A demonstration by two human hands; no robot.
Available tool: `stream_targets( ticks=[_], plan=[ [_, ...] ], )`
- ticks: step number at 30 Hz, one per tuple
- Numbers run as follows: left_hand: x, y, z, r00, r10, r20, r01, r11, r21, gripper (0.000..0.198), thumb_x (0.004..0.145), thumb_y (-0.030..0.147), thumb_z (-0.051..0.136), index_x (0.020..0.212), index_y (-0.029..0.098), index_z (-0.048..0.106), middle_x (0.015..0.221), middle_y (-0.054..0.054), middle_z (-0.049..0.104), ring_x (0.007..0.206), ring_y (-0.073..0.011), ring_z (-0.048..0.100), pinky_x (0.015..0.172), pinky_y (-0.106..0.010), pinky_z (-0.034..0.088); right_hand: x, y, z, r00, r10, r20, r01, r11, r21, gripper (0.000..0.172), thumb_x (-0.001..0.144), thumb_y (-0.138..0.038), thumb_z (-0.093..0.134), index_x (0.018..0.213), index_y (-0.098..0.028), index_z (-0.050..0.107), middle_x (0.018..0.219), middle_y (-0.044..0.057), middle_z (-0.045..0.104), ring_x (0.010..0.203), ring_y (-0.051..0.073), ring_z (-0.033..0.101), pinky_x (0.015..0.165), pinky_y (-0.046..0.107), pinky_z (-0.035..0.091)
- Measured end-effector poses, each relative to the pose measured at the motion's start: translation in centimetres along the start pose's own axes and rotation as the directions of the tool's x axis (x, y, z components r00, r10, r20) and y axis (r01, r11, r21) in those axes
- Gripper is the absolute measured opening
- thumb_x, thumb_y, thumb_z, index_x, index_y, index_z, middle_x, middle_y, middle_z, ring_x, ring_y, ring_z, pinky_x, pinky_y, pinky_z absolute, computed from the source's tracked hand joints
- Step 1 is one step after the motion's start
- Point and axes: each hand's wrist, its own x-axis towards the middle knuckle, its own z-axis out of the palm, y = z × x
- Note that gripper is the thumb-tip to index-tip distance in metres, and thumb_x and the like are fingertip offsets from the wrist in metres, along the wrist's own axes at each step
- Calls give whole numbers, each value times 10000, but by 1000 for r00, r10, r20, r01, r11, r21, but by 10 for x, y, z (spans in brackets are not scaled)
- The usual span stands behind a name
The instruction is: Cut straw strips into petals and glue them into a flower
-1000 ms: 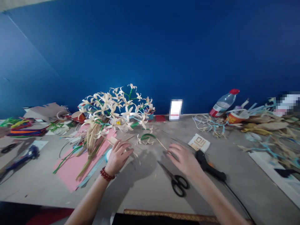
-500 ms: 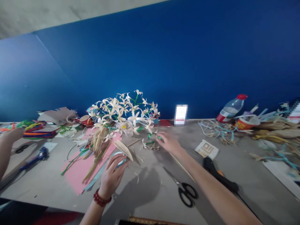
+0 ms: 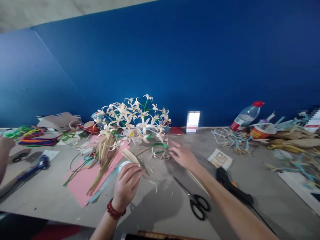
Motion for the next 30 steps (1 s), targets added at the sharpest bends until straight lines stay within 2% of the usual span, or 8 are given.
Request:
stream_targets(
  ticks=[7, 11, 15, 17, 19, 22, 24, 30],
  plan=[
    [18, 36, 28, 995, -35, 99, 50, 987, -155, 328, 900, 71, 490, 1181, 199, 602, 972, -85, 689, 970, -222, 604, 974, -473, 442, -86, -65, -6, 998, -55, 9, 43, 872, 488, 206, 890, -272, 586, 1085, -223, 629, 985, 53, 709, 828, 178, 668, 767, 282, 525],
    [29, 65, 36, 961, -131, 244, 207, 926, -317, 264, 897, 139, 525, 1144, 192, 602, 941, -85, 709, 928, -219, 634, 926, -410, 471, -108, -74, 13, 972, 220, -83, -100, 708, 699, 150, 891, -327, 581, 837, -199, 638, 769, 34, 681, 717, 175, 642, 669, 267, 506],
    [37, 80, 39, 767, -315, 559, 602, 654, -458, 90, 864, 247, 599, 904, 181, 645, 743, -39, 716, 733, -182, 658, 730, -280, 497, -109, -65, 15, 863, 502, 58, -274, 369, 888, 292, 807, -465, 673, 743, -195, 584, 644, 7, 640, 561, 147, 582, 573, 258, 480],
    [38, 82, 41, 667, -326, 670, 731, 462, -503, 165, 879, 311, 584, 807, 168, 624, 653, -23, 703, 645, -157, 641, 690, -258, 477, -107, -62, 10, 833, 539, 122, -289, 238, 927, 337, 760, -504, 708, 772, -191, 585, 656, 6, 633, 556, 142, 571, 566, 258, 478],
    [38, 83, 45, 614, -328, 717, 789, 262, -556, 244, 880, 380, 583, 790, 155, 601, 610, -23, 690, 600, -144, 623, 657, -246, 457, -106, -63, 5, 843, 512, 165, -289, 172, 942, 357, 758, -519, 704, 841, -186, 607, 685, 5, 624, 583, 142, 572, 575, 255, 480],
    [36, 85, 50, 568, -305, 764, 805, 12, -593, 317, 846, 452, 623, 772, 147, 580, 587, -25, 676, 554, -128, 590, 606, -233, 426, -107, -66, 1, 886, 419, 199, -304, 200, 931, 318, 768, -483, 707, 866, -189, 633, 706, -2, 612, 626, 137, 571, 607, 243, 478],
    [36, 86, 52, 549, -296, 781, 804, -67, -591, 333, 836, 462, 636, 755, 144, 582, 590, -28, 676, 554, -123, 577, 600, -230, 417, -108, -67, 0, 903, 378, 202, -314, 264, 912, 259, 770, -435, 717, 803, -191, 637, 687, -11, 603, 632, 131, 564, 621, 235, 471],
    [39, 87, 50, 566, -331, 755, 794, -28, -607, 334, 864, 451, 602, 758, 136, 614, 613, -40, 683, 613, -145, 603, 672, -262, 456, -108, -61, -3, 942, 309, 129, -267, 462, 845, 153, 839, -328, 626, 805, -184, 665, 717, 8, 639, 662, 146, 598, 630, 244, 476]
  ],
)
